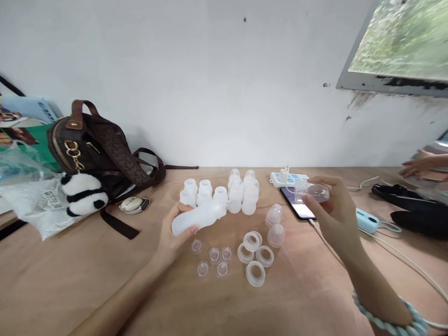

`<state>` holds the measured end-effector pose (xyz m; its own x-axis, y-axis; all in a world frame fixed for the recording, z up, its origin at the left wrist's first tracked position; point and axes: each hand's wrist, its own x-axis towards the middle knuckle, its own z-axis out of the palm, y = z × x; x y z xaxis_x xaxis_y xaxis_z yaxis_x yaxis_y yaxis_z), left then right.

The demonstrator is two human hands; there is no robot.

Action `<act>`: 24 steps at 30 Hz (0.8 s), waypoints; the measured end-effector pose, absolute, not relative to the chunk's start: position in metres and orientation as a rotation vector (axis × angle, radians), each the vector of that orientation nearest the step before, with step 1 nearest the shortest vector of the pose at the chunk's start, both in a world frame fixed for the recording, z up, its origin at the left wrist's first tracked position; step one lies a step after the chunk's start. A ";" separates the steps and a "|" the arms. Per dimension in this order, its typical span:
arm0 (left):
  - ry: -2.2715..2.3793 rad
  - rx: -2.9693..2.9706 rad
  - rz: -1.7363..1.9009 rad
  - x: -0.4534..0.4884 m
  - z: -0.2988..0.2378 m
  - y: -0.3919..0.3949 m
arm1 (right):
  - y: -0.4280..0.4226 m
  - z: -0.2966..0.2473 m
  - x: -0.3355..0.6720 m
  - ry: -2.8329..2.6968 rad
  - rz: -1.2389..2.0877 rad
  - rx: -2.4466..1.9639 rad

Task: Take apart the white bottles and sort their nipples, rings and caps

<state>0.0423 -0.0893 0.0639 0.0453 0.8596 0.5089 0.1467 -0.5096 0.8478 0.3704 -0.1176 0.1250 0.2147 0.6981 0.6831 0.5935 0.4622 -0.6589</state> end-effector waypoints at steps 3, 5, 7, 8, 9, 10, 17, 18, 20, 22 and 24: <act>1.120 1.742 1.528 0.045 0.065 -0.089 | -0.118 0.120 0.395 -1.594 0.014 -1.487; 1.154 1.776 1.511 0.048 0.065 -0.090 | -0.121 0.111 0.401 -1.703 -0.020 -1.613; 1.183 1.804 1.484 0.050 0.065 -0.091 | -0.124 0.101 0.400 -1.856 -0.001 -1.633; 1.197 1.811 1.470 0.050 0.064 -0.091 | -0.125 0.097 0.398 -1.938 0.017 -1.619; 1.207 1.818 1.459 0.050 0.064 -0.092 | -0.126 0.094 0.396 -2.010 0.030 -1.599; 1.214 1.825 1.452 0.050 0.063 -0.092 | -0.126 0.092 0.394 -2.065 0.038 -1.583; 1.162 2.042 1.522 0.052 0.062 -0.096 | -0.127 0.111 0.367 -1.961 0.158 -1.453; 1.147 2.098 1.541 0.053 0.061 -0.097 | -0.128 0.116 0.359 -1.961 0.241 -1.395; 1.064 2.226 1.576 0.054 0.058 -0.099 | -0.128 0.121 0.339 -1.982 0.484 -1.273; 0.943 2.355 1.602 0.056 0.055 -0.101 | -0.126 0.122 0.319 -1.981 0.728 -1.197; 0.841 2.457 1.615 0.058 0.052 -0.102 | -0.122 0.118 0.301 -1.937 0.942 -1.173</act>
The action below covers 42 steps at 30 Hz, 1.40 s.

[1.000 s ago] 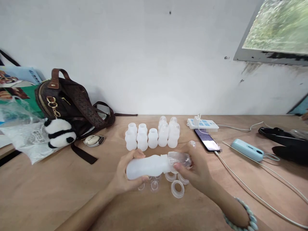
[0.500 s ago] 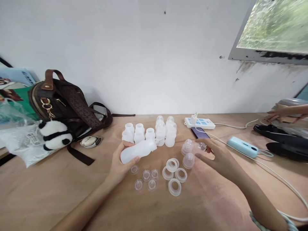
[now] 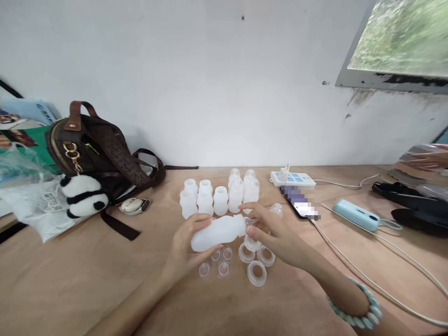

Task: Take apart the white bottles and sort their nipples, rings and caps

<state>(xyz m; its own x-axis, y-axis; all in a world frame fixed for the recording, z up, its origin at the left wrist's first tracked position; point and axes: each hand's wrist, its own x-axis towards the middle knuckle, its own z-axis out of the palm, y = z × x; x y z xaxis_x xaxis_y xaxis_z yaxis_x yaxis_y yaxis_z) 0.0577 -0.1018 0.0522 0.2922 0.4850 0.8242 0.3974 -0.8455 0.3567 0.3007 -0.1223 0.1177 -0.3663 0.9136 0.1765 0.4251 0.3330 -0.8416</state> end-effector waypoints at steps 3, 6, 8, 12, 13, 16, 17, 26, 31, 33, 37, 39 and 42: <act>0.780 2.529 1.627 0.058 0.052 -0.103 | -0.115 0.106 0.283 -1.772 1.151 -1.107; 0.795 2.508 1.610 0.057 0.054 -0.104 | -0.110 0.092 0.277 -1.644 1.186 -1.035; 0.821 2.470 1.578 0.056 0.056 -0.105 | -0.109 0.084 0.277 -1.626 1.149 -1.018; 0.964 2.198 1.441 0.055 0.060 -0.107 | -0.111 0.082 0.281 -1.799 0.858 -0.988; 0.987 2.093 1.398 0.055 0.063 -0.107 | -0.112 0.083 0.282 -1.871 0.751 -0.946; 0.999 1.875 1.344 0.058 0.071 -0.107 | -0.112 0.087 0.286 -2.030 0.507 -0.775; 1.006 1.848 1.340 0.059 0.073 -0.107 | -0.112 0.087 0.286 -2.042 0.479 -0.760; 1.045 1.869 1.234 0.059 0.076 -0.109 | -0.111 0.093 0.294 -1.942 0.829 -1.029; 1.002 1.844 1.173 0.059 0.077 -0.108 | -0.114 0.097 0.294 -1.943 0.878 -1.107; 1.006 1.877 1.138 0.059 0.077 -0.107 | -0.114 0.097 0.293 -1.972 0.888 -1.120; 1.007 2.038 1.166 0.056 0.078 -0.099 | -0.112 0.099 0.296 -2.100 0.666 -0.877; 0.965 2.083 1.133 0.055 0.079 -0.095 | -0.111 0.099 0.299 -2.134 0.588 -0.756; 0.908 2.069 1.019 0.053 0.080 -0.095 | -0.109 0.098 0.303 -2.159 0.555 -0.667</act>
